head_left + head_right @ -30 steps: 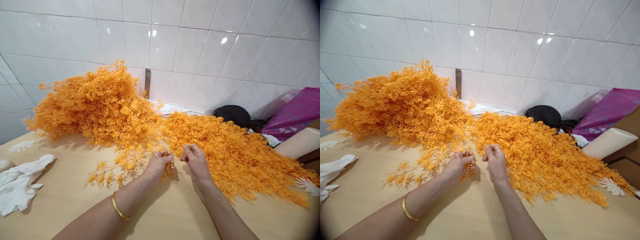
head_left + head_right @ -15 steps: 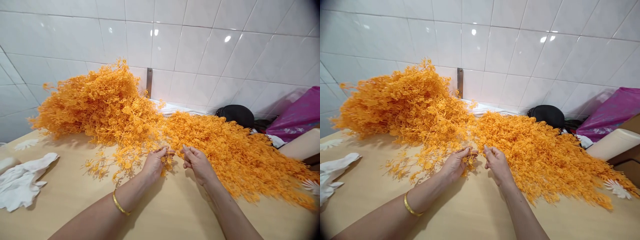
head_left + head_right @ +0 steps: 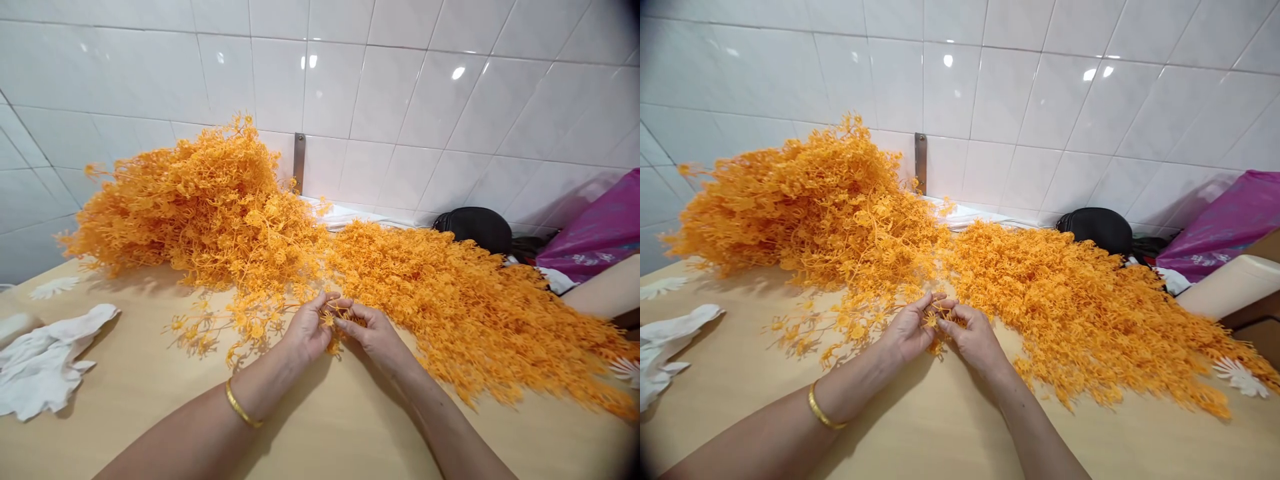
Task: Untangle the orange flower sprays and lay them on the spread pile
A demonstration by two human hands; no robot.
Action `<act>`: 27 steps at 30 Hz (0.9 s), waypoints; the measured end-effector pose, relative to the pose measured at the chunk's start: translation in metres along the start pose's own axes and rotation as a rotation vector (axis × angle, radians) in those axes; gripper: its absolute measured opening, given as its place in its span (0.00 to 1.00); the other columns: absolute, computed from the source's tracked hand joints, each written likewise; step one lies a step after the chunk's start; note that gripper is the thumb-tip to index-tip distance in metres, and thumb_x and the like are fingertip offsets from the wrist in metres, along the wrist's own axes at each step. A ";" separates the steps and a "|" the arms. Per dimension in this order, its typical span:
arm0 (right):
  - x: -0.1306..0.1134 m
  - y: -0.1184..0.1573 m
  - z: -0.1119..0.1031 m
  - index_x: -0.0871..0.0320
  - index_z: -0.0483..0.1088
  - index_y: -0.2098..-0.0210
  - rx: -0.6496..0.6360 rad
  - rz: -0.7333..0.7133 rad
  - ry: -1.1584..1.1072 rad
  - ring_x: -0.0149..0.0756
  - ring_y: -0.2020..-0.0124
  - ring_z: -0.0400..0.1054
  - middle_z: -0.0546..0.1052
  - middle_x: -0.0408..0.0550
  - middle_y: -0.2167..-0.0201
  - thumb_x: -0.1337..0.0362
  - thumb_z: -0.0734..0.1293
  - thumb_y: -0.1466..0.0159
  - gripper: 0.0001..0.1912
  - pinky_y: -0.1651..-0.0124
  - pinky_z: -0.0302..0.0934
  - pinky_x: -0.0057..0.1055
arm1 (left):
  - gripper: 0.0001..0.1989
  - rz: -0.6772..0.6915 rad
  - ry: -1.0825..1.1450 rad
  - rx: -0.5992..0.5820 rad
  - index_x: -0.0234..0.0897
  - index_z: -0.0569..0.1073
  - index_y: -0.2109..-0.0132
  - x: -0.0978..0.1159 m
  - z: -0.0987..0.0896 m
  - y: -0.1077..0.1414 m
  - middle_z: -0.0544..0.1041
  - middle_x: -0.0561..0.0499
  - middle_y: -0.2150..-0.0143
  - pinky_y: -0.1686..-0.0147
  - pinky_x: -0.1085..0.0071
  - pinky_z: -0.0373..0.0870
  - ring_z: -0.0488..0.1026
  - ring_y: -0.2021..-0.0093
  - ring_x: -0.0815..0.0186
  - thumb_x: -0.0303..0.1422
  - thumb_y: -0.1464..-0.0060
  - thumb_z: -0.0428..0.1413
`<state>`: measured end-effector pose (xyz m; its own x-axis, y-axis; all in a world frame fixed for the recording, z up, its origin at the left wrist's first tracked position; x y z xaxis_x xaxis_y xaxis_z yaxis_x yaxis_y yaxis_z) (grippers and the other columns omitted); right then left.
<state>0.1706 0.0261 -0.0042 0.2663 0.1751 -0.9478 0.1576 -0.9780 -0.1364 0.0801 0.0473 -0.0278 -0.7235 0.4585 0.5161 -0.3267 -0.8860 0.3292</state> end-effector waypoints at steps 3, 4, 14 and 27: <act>-0.009 0.004 0.002 0.59 0.67 0.78 -0.177 0.011 -0.047 0.30 0.72 0.61 0.69 0.43 0.75 0.60 0.66 0.48 0.09 0.68 0.54 0.27 | 0.09 -0.048 0.005 0.023 0.31 0.66 0.75 0.002 -0.004 -0.003 0.62 0.55 0.88 0.76 0.78 0.66 0.69 0.77 0.70 0.25 0.49 0.47; -0.011 0.006 0.003 0.60 0.65 0.81 -0.248 0.023 -0.067 0.28 0.75 0.59 0.66 0.41 0.78 0.60 0.66 0.49 0.11 0.70 0.53 0.26 | 0.10 -0.044 0.008 0.018 0.32 0.66 0.75 0.004 -0.006 -0.004 0.58 0.57 0.90 0.74 0.77 0.67 0.70 0.77 0.70 0.26 0.48 0.47; 0.000 0.001 -0.026 0.57 0.65 0.61 -0.017 0.185 -0.279 0.27 0.79 0.57 0.65 0.40 0.79 0.61 0.65 0.49 0.16 0.73 0.53 0.27 | 0.11 -0.022 -0.054 -0.088 0.36 0.68 0.58 0.005 -0.001 0.000 0.72 0.46 0.64 0.63 0.68 0.68 0.72 0.65 0.66 0.33 0.50 0.50; -0.020 0.013 0.008 0.60 0.69 0.79 -0.185 0.067 0.058 0.26 0.80 0.55 0.63 0.41 0.82 0.55 0.63 0.46 0.14 0.77 0.48 0.26 | 0.18 0.037 -0.068 -0.053 0.40 0.68 0.54 0.004 -0.003 -0.002 0.69 0.48 0.60 0.69 0.73 0.66 0.69 0.67 0.69 0.38 0.53 0.53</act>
<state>0.1600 0.0093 0.0109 0.3356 0.1222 -0.9341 0.3079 -0.9513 -0.0138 0.0765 0.0511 -0.0285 -0.6935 0.4273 0.5801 -0.3334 -0.9041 0.2673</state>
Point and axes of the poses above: each hand's wrist, its own y-axis away from the middle knuckle, its own z-axis out of the palm, x = y × z, the point moved 5 cm from there along -y, towards the middle knuckle
